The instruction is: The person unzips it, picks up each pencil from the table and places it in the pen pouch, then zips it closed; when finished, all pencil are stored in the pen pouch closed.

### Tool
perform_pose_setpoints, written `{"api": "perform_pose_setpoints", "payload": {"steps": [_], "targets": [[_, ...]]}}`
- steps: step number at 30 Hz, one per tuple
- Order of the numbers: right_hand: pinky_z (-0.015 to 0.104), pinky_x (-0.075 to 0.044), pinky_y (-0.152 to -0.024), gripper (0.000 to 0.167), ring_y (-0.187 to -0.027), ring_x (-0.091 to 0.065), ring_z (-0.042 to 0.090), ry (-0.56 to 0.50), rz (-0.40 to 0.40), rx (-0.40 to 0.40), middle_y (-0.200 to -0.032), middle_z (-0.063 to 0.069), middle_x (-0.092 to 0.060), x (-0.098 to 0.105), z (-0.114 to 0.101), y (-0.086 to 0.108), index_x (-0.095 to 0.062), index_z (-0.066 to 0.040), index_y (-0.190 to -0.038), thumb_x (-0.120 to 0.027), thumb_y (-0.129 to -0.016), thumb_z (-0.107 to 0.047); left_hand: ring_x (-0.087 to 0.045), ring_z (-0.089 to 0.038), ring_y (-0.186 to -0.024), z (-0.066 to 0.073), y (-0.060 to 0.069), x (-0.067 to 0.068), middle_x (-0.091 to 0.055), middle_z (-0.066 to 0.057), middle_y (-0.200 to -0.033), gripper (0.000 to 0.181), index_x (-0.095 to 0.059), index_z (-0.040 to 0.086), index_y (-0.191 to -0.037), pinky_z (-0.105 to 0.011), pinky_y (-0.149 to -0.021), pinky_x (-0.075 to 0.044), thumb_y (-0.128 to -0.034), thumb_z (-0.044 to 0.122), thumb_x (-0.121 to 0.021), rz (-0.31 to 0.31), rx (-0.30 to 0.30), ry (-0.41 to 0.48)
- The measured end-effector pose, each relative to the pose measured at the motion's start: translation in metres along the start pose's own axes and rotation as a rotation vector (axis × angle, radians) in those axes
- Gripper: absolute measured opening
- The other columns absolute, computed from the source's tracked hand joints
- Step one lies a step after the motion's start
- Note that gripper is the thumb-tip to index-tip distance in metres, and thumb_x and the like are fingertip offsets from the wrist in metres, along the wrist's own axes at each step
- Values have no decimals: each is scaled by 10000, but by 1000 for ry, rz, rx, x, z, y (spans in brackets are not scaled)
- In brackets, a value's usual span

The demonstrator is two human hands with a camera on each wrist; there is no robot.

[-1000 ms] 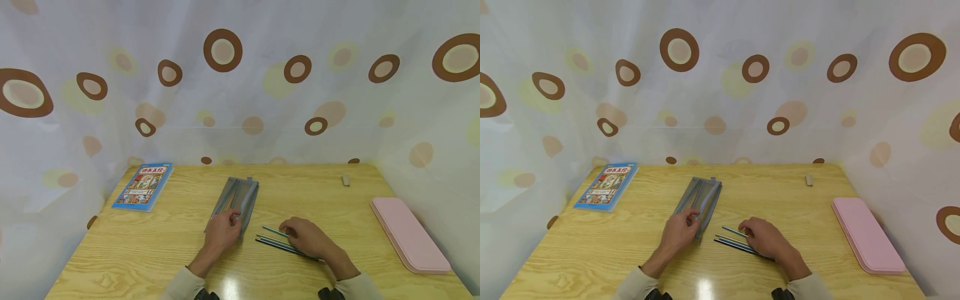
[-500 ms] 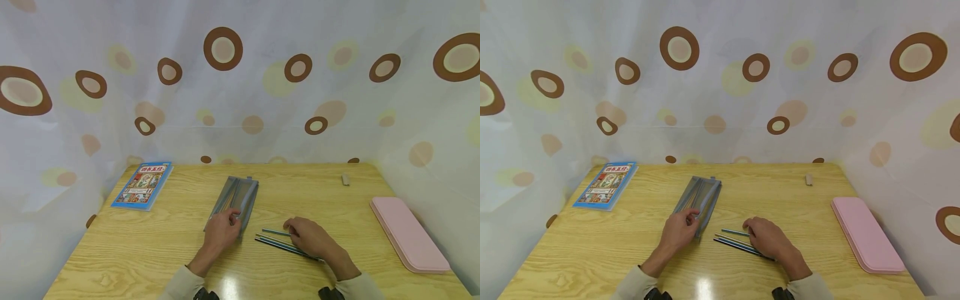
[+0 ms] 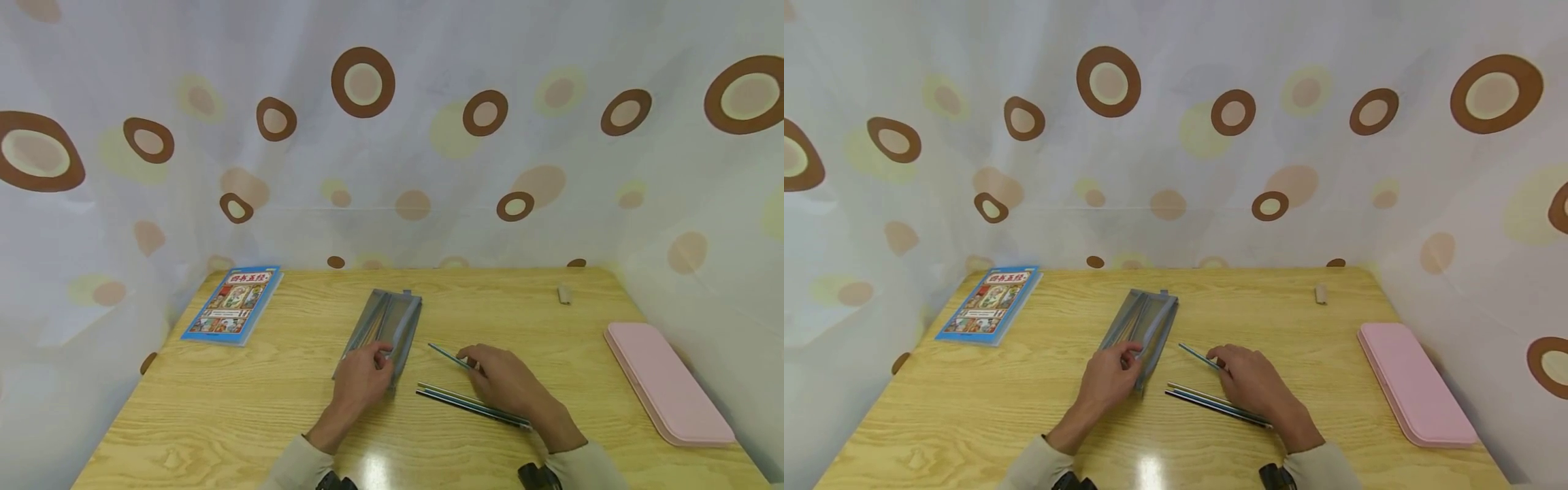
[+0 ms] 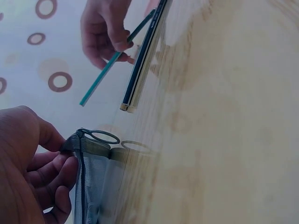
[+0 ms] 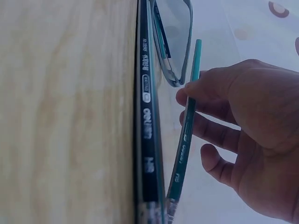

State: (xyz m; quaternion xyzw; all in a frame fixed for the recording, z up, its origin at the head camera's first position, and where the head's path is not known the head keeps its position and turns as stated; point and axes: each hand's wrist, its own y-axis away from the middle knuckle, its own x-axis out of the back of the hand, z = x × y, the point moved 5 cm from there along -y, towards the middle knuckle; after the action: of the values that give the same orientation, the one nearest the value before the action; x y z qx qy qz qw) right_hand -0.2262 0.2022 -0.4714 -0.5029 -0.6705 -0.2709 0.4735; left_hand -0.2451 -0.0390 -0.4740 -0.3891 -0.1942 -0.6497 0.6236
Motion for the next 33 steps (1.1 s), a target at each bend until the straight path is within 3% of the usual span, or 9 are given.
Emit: {"api": "perform_pose_setpoints", "payload": {"steps": [4, 11, 16, 20, 23, 33], "targets": [[225, -399, -574, 305, -629, -485, 2, -21, -4, -43, -954, -56, -679, 1, -1, -7, -647, -213, -1215, -552, -935, -138, -374, 0, -439, 0, 0, 0, -630, 90, -686, 248, -727, 151, -1032, -194, -403, -304, -821, 178, -599, 3, -3, -3], [239, -425, -590, 345, -689, -546, 20, -64, 38, -55, -943, -49, -673, 0, -5, -26, -628, -194, -1246, -634, -905, -143, -371, -1, -437, 1, -1, 0, -627, 89, -684, 244, -725, 147, -1033, -193, -404, -304, -826, 175, -600, 2, -12, -5], [262, -473, -602, 383, -776, -628, 84, -280, 36, -169, -996, -1, -665, -8, 1, -39, -591, -177, -1291, -639, -911, -158, -360, -3, -427, 2, -1, 1, -627, 86, -682, 236, -723, 142, -1033, -193, -397, -296, -832, 176, -603, 2, -16, -3], [298, -507, -658, 403, -813, -645, 146, -537, -9, -282, -1044, 68, -648, -17, 6, -50, -557, -162, -1326, -618, -927, -176, -358, -3, -427, 1, -1, 1, -629, 87, -687, 237, -724, 144, -1034, -194, -400, -300, -833, 180, -603, 3, -14, -1], [324, -512, -703, 419, -816, -640, 181, -673, -46, -326, -1055, 107, -644, -23, 5, -57, -541, -131, -1337, -605, -923, -161, -364, -2, -431, 0, -1, 1, -629, 89, -687, 239, -725, 148, -1030, -195, -406, -307, -829, 182, -601, 8, -14, 4], [317, -503, -763, 453, -836, -644, 156, -699, -86, -373, -1084, 118, -682, -39, -5, -72, -524, -83, -1345, -614, -910, -175, -365, -2, -431, -1, -1, 1, -620, 91, -676, 239, -726, 142, -1028, -192, -404, -302, -828, 177, -599, 0, -4, 10]]}}
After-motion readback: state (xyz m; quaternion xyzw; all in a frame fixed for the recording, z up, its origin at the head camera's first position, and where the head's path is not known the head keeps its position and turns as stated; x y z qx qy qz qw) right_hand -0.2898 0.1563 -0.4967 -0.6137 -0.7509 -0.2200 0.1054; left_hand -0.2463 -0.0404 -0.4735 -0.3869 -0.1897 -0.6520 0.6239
